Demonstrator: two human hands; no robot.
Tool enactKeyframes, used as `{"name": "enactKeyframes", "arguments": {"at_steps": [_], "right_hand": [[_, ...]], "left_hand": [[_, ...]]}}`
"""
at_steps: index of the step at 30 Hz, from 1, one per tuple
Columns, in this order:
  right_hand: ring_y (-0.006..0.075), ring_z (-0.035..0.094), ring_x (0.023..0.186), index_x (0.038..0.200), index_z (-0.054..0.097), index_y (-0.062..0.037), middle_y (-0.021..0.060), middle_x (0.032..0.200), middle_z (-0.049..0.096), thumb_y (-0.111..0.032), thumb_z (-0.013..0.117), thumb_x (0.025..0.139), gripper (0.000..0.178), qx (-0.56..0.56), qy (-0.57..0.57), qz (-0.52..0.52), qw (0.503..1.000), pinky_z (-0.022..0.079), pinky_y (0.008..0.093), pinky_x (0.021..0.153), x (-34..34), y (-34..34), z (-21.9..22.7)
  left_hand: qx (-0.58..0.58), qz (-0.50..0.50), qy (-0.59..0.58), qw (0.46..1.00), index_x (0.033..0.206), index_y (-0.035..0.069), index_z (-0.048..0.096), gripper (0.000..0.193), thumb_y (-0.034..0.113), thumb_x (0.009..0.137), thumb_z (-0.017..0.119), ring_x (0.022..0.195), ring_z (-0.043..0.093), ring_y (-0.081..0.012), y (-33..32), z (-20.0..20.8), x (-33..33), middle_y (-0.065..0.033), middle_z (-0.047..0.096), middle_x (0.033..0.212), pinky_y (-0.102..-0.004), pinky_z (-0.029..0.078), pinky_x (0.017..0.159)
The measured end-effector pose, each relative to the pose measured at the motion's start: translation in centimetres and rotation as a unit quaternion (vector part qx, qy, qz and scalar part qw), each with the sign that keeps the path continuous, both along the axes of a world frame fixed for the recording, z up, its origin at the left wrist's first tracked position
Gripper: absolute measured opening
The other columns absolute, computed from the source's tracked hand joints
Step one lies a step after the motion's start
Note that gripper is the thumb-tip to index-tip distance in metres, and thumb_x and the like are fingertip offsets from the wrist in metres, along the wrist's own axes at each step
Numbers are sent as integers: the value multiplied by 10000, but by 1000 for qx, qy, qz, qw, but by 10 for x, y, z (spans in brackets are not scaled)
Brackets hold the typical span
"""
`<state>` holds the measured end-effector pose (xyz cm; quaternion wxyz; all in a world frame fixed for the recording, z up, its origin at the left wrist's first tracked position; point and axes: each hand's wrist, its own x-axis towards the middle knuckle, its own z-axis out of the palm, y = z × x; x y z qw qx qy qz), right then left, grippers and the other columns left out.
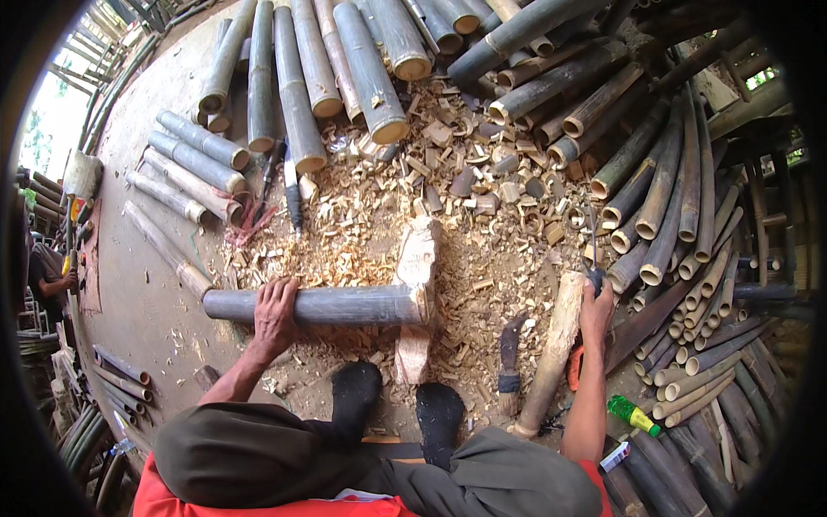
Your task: The person carves a hole and a notch into bamboo segments using a knife and a cleaver, then fits another bamboo segment into the hole to create a joint.
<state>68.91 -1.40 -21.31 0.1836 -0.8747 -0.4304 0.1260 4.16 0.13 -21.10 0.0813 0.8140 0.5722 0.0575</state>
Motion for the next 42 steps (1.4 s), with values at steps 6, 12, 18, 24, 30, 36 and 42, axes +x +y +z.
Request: {"name": "enactKeyframes", "arguments": {"at_steps": [6,12,18,24,30,36,42], "right_hand": [[484,591,1240,1421,529,57,311,1316,629,-303,621,1052,524,51,1,-15,999,453,495,1046,24,-10,-37],[481,588,1251,1448,523,36,310,1335,619,-182,634,1039,477,101,-34,5,994,456,514,1058,18,-15,-53],[466,605,1253,1464,523,13,293,1346,627,-72,641,1001,485,78,-22,-40,996,471,499,1063,22,-33,-62],[449,642,1214,1384,594,-7,274,1292,666,-35,693,946,450,46,3,-56,997,504,493,1024,32,-39,-61],[436,629,1214,1402,599,-32,231,1294,657,-83,704,952,465,-6,-11,-73,997,492,506,1011,15,-31,-37],[387,644,1143,1532,450,-23,211,1266,628,-284,664,1021,613,135,-134,27,981,502,519,952,-100,-10,29],[334,664,881,1677,23,42,453,1632,257,-697,603,991,1163,-225,227,276,906,579,384,550,-280,-12,59]], "left_hand": [[40,4,2,999,1333,44,554,775,269,663,870,1296,553,-385,-3,-8,-2,-186,606,1322,-511,394,1140],[19,6,-11,1000,1282,56,575,859,353,566,946,1223,588,-379,-5,-6,-6,-168,627,1254,-498,419,1094],[-65,5,-56,996,1251,60,603,792,263,566,944,1156,606,-378,14,35,10,-166,640,1206,-491,472,1022],[-44,54,-152,986,1226,47,622,674,185,607,850,1073,627,-388,34,79,33,-177,642,1109,-479,509,960],[-64,68,-174,980,1277,36,634,727,239,619,865,1065,666,-385,41,103,35,-180,680,1119,-470,526,967],[-195,132,-242,941,1312,-35,618,888,372,568,880,1037,709,-341,71,150,31,-235,713,1102,-444,530,968],[-396,211,-593,668,1290,-60,578,730,364,766,859,956,692,-222,105,92,35,-148,683,1059,-402,605,847]]}}
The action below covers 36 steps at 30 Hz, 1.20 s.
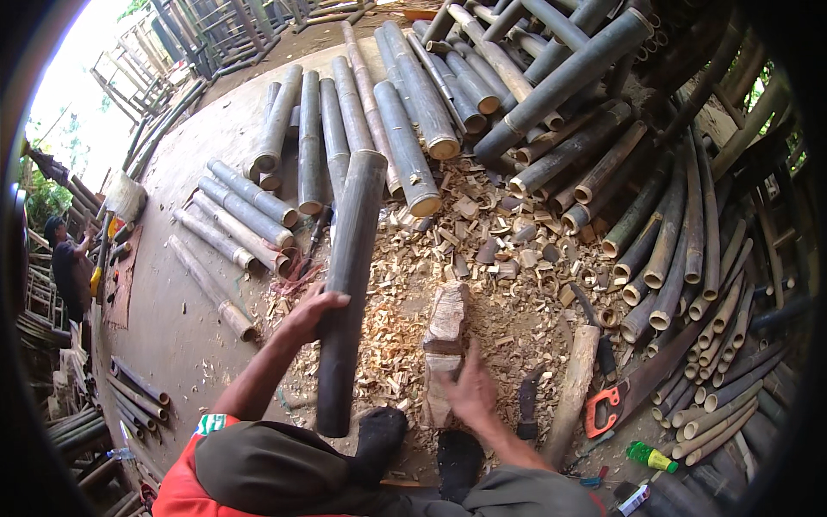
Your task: The person carves a hole and a notch into bamboo segments using a knife and a cleaver, then fits another bamboo segment into the hole to create a joint.
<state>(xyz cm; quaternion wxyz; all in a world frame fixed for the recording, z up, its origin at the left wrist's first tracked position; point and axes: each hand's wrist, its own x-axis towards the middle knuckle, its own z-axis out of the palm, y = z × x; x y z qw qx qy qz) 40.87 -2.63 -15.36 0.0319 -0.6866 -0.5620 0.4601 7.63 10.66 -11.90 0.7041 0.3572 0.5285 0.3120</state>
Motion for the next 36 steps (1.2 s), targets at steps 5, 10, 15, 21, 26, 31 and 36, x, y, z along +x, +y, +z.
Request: {"name": "enactKeyframes", "arguments": {"at_steps": [5,10,15,21,26,31,36], "right_hand": [[482,547,1266,1669,76,23,330,1415,393,-530,881,776,1323,94,-94,25,991,543,539,1069,-24,-22,-42],[457,558,1284,1673,133,-23,287,1469,388,-251,958,658,1327,55,-51,32,997,572,547,1059,18,-6,-34],[459,552,1331,1662,246,-16,285,1570,391,-302,872,775,1122,151,-176,97,968,493,558,1112,58,54,-36],[433,287,1519,1577,351,9,190,1620,368,-416,852,850,979,196,-267,147,932,178,728,1213,103,50,-72],[400,382,1435,1537,391,-3,178,1537,441,-334,870,842,906,201,-261,147,933,234,705,1160,96,50,-72],[409,376,1447,1544,387,-5,175,1535,442,-324,870,844,908,202,-275,149,928,220,705,1168,96,53,-70],[395,388,1435,1534,394,3,176,1521,452,-301,880,825,912,223,-274,139,925,225,680,1172,98,53,-74]], "left_hand": [[-36,116,-138,983,1223,-9,590,561,318,844,842,873,719,-235,-12,-45,46,-118,694,1006,-435,643,815],[-54,119,-204,970,1227,3,585,543,287,839,836,902,710,-223,-33,-61,76,-103,682,1013,-431,633,834],[-57,67,-208,974,1278,-13,609,566,333,865,781,915,736,-250,-49,-101,53,-130,715,1042,-457,641,862],[-110,65,-250,960,1400,17,539,720,458,869,747,1127,670,-284,-56,-86,85,-149,658,1256,-498,546,1006],[-132,57,-276,950,1385,39,542,654,364,877,797,1159,653,-278,-66,-82,92,-133,655,1263,-501,517,1064],[-120,26,-291,949,1373,49,548,617,328,886,804,1166,636,-266,-77,-81,104,-120,640,1256,-501,517,1061],[-115,-13,-276,954,1390,48,528,629,322,885,784,1155,637,-257,-80,-81,115,-118,629,1252,-490,533,1021]]}}
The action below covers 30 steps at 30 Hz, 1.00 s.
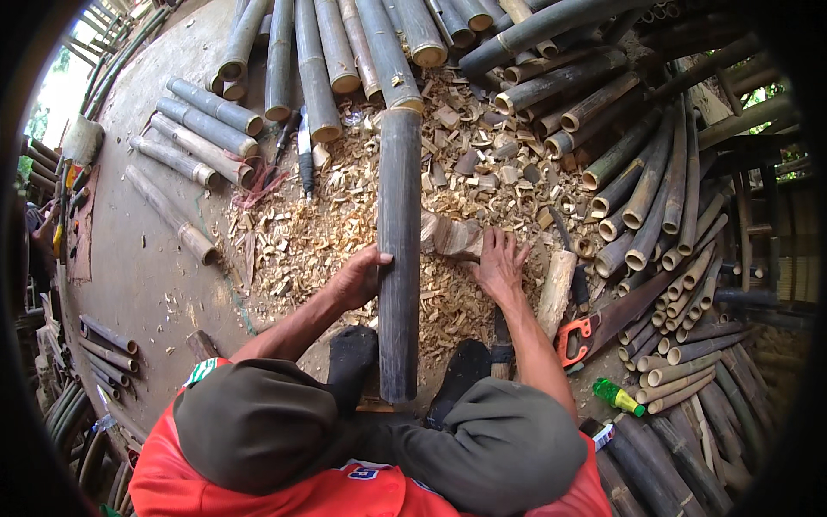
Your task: The person carves a hole and a notch into bamboo segments using a knife and a cleaver, then fits another bamboo segment into the hole to create a joint.
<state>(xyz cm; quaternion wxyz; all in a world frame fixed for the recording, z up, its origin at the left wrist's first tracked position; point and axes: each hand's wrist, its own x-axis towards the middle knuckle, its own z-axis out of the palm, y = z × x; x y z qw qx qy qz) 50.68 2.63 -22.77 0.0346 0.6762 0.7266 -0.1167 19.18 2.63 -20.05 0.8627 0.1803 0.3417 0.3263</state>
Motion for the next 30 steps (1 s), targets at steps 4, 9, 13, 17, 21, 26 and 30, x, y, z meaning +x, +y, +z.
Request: {"name": "enactKeyframes", "arguments": {"at_steps": [4,9,13,17,21,26,30], "right_hand": [[379,404,1409,1519,409,0,182,1493,461,-293,887,811,903,9,14,12,1000,238,660,1164,-2,-3,-3],[354,421,1409,1512,432,2,184,1486,474,-236,903,802,884,53,31,39,997,221,682,1207,13,9,0],[385,371,1501,1624,324,-36,194,1586,425,-266,875,850,978,114,-38,-14,993,233,698,1242,17,44,16],[427,364,1516,1647,232,20,302,1634,344,-488,797,906,1061,63,287,-137,946,291,606,1252,-9,34,43],[418,534,1378,1581,231,132,372,1424,515,-495,897,764,1226,-93,430,-220,871,450,504,1145,-41,-41,44],[406,637,1224,1514,289,136,336,1324,592,-447,910,751,1144,-132,432,-283,846,504,483,1058,-54,-74,40],[407,631,1226,1463,350,105,327,1300,602,-456,921,739,1080,-103,383,-276,876,510,482,1046,-58,-98,27]], "left_hand": [[-4,-4,-6,1000,1448,50,481,661,266,896,774,1151,643,-255,-7,2,7,-116,614,1279,-486,557,1015],[-7,-15,87,996,1483,-47,420,816,257,857,847,1184,653,-287,-17,0,26,-194,604,1307,-476,576,1037],[134,-44,324,935,1389,-103,412,866,200,782,951,1164,664,-302,-42,4,53,-266,606,1288,-442,592,988],[110,-81,323,937,1350,-77,457,751,168,816,925,1093,672,-261,-64,-6,50,-203,649,1182,-380,602,940],[75,-78,239,965,1342,-76,506,562,90,898,807,1085,684,-229,-70,-22,48,-180,664,1193,-365,586,964],[86,-118,285,947,1199,-14,634,283,69,942,721,915,699,-163,-74,-36,35,-91,725,1036,-303,560,765],[42,-68,247,966,1217,-33,591,285,55,968,699,830,685,-167,-77,-48,21,-94,689,975,-336,580,694]]}}
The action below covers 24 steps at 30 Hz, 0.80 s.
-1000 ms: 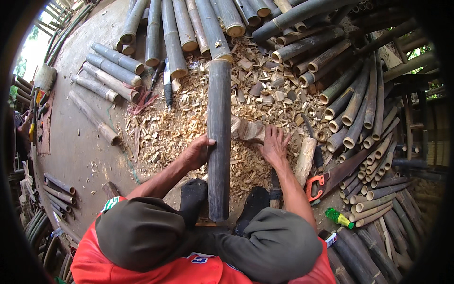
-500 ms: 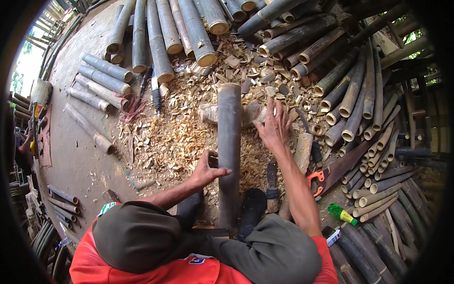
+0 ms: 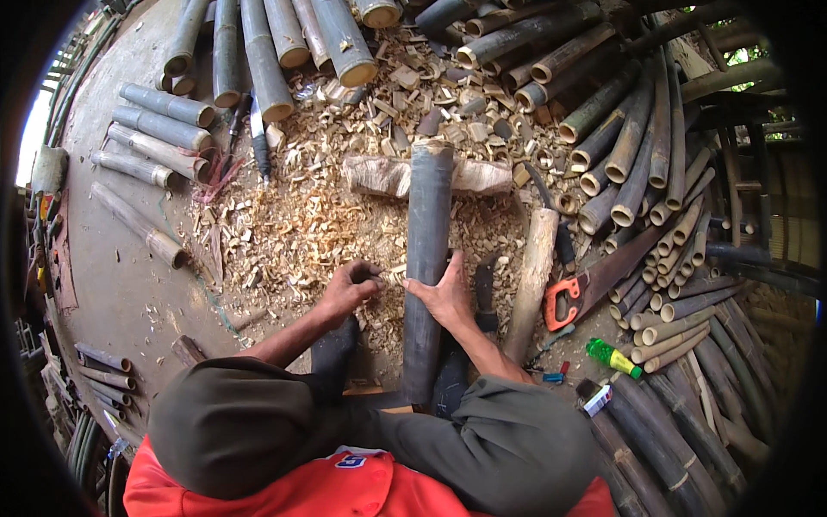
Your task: The person carves a hole and a notch into bamboo segments using a knife and a cleaver, then fits another bamboo segment into the hole to create a joint.
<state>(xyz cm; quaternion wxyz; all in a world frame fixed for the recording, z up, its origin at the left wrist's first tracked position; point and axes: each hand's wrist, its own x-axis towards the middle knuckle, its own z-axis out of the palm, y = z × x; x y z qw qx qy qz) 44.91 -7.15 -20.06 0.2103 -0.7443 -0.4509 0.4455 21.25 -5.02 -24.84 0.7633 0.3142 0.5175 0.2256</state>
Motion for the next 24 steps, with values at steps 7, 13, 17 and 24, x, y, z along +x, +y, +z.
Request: {"name": "enactKeyframes", "arguments": {"at_steps": [7,13,17,24], "right_hand": [[296,579,1253,1524,413,-8,163,1401,563,-532,641,990,782,-48,225,-194,954,436,453,1092,15,12,30],[299,529,1362,1564,417,26,173,1446,575,-424,789,856,917,-123,372,-100,915,364,459,1191,49,-14,-13],[274,513,1382,1595,374,24,150,1476,543,-367,847,784,1017,-98,399,-52,910,373,408,1191,45,-13,-3],[331,559,1307,1489,387,73,253,1364,557,-498,898,717,1088,29,79,-14,996,468,448,1096,15,-21,-6]], "left_hand": [[-7,1,29,1000,1166,-25,628,243,58,954,712,820,690,-165,-9,-5,-20,-84,708,980,-313,569,740],[0,-10,8,1000,1172,-28,634,231,54,964,692,834,684,-151,-9,-13,-17,-75,705,995,-306,576,760],[-4,-25,19,999,1147,-18,642,209,53,961,707,833,686,-134,-7,-15,-18,-77,715,984,-288,577,732],[15,-17,43,999,1092,-7,671,166,53,951,736,738,632,-107,-9,-19,-10,-41,699,921,-273,530,668]]}}
